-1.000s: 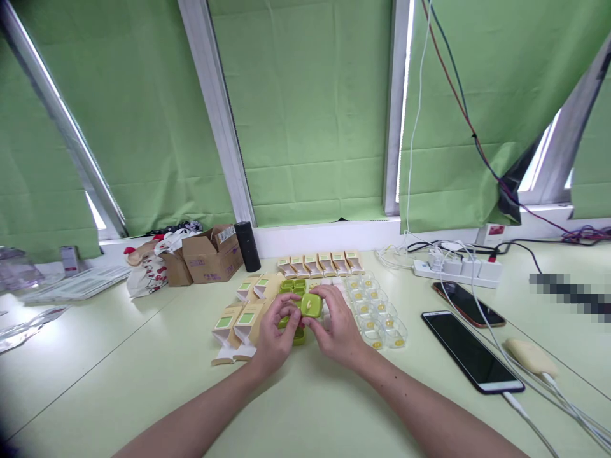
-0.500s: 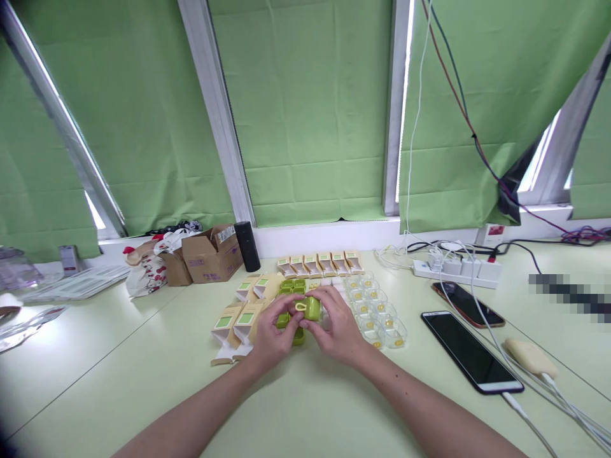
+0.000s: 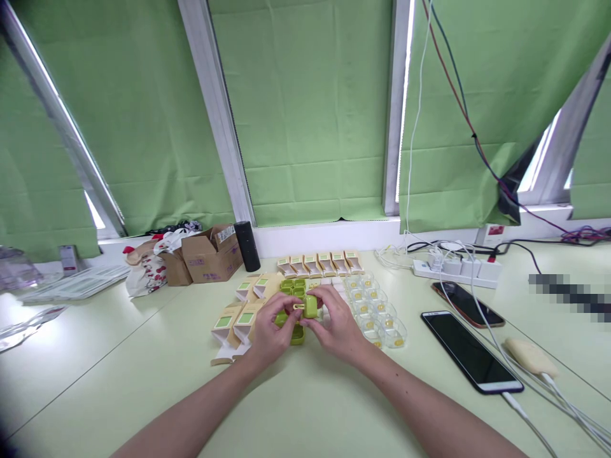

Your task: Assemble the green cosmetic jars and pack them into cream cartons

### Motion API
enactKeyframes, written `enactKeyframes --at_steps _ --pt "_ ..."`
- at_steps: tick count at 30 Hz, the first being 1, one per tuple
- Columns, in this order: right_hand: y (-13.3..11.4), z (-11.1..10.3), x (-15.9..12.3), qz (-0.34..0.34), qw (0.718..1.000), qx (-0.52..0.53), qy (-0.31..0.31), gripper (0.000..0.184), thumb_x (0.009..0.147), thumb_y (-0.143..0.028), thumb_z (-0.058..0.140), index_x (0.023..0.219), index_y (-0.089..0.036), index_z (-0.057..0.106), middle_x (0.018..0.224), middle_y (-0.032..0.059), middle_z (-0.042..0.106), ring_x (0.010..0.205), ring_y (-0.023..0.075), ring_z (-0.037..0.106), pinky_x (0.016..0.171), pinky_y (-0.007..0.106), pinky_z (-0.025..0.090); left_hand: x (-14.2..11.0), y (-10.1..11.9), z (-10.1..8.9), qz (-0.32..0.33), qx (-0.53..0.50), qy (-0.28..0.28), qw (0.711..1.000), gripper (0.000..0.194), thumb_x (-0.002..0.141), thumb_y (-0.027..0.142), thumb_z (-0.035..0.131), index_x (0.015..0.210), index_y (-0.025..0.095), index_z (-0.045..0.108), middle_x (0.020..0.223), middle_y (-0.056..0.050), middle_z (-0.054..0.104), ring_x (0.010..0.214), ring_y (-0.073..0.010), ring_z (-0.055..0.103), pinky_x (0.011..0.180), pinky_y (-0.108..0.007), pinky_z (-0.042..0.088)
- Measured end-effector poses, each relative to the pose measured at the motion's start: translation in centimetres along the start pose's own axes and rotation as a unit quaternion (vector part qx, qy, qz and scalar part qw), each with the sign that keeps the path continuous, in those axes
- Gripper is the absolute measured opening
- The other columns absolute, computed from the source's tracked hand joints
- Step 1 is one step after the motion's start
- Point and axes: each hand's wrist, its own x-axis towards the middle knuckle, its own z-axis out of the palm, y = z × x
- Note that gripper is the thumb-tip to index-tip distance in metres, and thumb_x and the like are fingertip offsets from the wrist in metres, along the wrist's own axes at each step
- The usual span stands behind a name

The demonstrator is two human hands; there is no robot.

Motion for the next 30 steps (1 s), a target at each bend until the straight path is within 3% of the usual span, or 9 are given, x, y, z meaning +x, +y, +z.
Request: enactKeyframes --at_steps 7,16,30 --pt "0.2 -0.1 -0.3 -0.01 0.999 0.024 -0.021 0.049 0.092 -0.025 0.069 0.138 -0.028 0.055 0.129 0.0127 0.062 0.113 0.0292 0.064 0.094 0.046 0.059 0.0 -0.1 0.2 -0.028 -0.001 0.015 1.0 0.011 0.096 0.024 0.063 0.092 0.02 0.072 0.081 -0.004 0.066 0.074 -0.017 0.062 0.067 -0.029 0.049" --pt "0.4 0.1 -0.5 -0.007 0.999 0.036 -0.011 0.044 0.093 -0.022 0.067 0.136 -0.027 0.058 0.125 0.0123 0.064 0.109 0.0279 0.066 0.088 0.044 0.06 -0.1 -0.3 0.7 -0.126 -0.08 0.004 0.989 0.01 0.09 0.024 0.066 0.087 0.018 0.073 0.082 -0.005 0.07 0.078 -0.0183 0.066 0.067 -0.027 0.053" --pt "1.0 0.1 -0.9 0.0 0.999 0.028 -0.025 0.045 0.093 -0.022 0.067 0.137 -0.026 0.058 0.127 0.0129 0.064 0.115 0.0301 0.064 0.098 0.05 0.057 -0.1 -0.9 1.0 -0.201 -0.151 -0.032 0.967 0.019 0.086 0.033 0.073 0.078 0.016 0.071 0.07 -0.002 0.068 0.063 -0.015 0.064 0.061 -0.026 0.052"
